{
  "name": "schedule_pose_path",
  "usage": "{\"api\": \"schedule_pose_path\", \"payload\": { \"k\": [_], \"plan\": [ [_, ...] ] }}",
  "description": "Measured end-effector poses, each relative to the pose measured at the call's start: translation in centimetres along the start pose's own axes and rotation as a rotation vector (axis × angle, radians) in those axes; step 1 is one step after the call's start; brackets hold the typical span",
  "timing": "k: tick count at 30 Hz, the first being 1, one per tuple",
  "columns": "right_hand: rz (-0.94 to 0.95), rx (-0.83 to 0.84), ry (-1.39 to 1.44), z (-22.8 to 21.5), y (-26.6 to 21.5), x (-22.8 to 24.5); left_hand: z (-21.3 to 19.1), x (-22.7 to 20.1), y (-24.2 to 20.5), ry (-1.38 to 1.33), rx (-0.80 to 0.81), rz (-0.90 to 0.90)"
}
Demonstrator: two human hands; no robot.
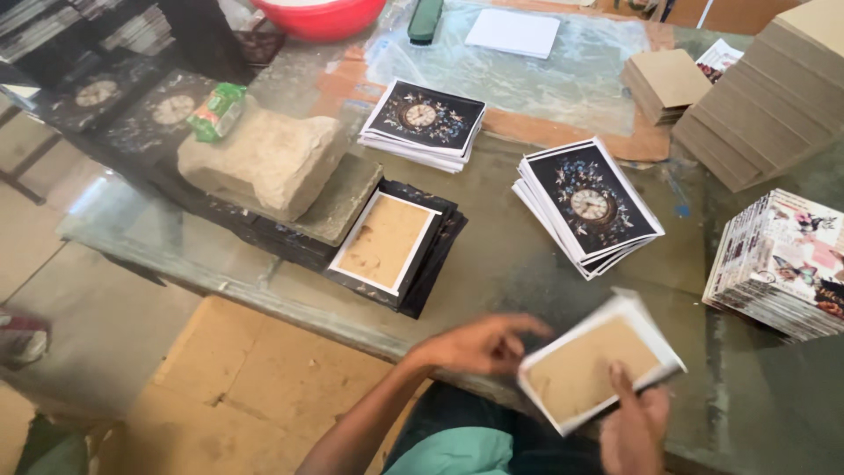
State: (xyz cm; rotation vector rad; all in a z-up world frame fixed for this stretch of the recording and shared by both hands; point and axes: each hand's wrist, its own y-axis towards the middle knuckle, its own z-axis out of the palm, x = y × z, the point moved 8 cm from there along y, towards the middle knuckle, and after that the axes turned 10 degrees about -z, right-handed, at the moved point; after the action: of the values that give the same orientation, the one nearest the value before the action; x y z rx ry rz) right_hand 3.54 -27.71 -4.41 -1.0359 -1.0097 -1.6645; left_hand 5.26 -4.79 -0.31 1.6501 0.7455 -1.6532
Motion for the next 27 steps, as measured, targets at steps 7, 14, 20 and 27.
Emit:
{"api": "schedule_pose_path", "payload": {
  "k": [7,14,20,27],
  "plan": [
    [0.225,0.245,-0.068,-0.1,2.3,-5.0,-0.9,7.0,2.1,-0.192,-0.376,-0.096],
    [0.327,0.210,-0.089,-0.3,4.6,-6.4,-0.7,8.9,1.9,-0.327,-0.525,-0.231],
    [0.450,0.156,-0.099,-3.1,4.0,-9.9,-0.2,8.3,1.5,-0.367,-0.615,-0.317],
    [0.420,0.169,-0.098,-3.8,4.0,-11.7,-0.4,7.7,0.9,-0.573,-0.729,-0.387]
  ]
}}
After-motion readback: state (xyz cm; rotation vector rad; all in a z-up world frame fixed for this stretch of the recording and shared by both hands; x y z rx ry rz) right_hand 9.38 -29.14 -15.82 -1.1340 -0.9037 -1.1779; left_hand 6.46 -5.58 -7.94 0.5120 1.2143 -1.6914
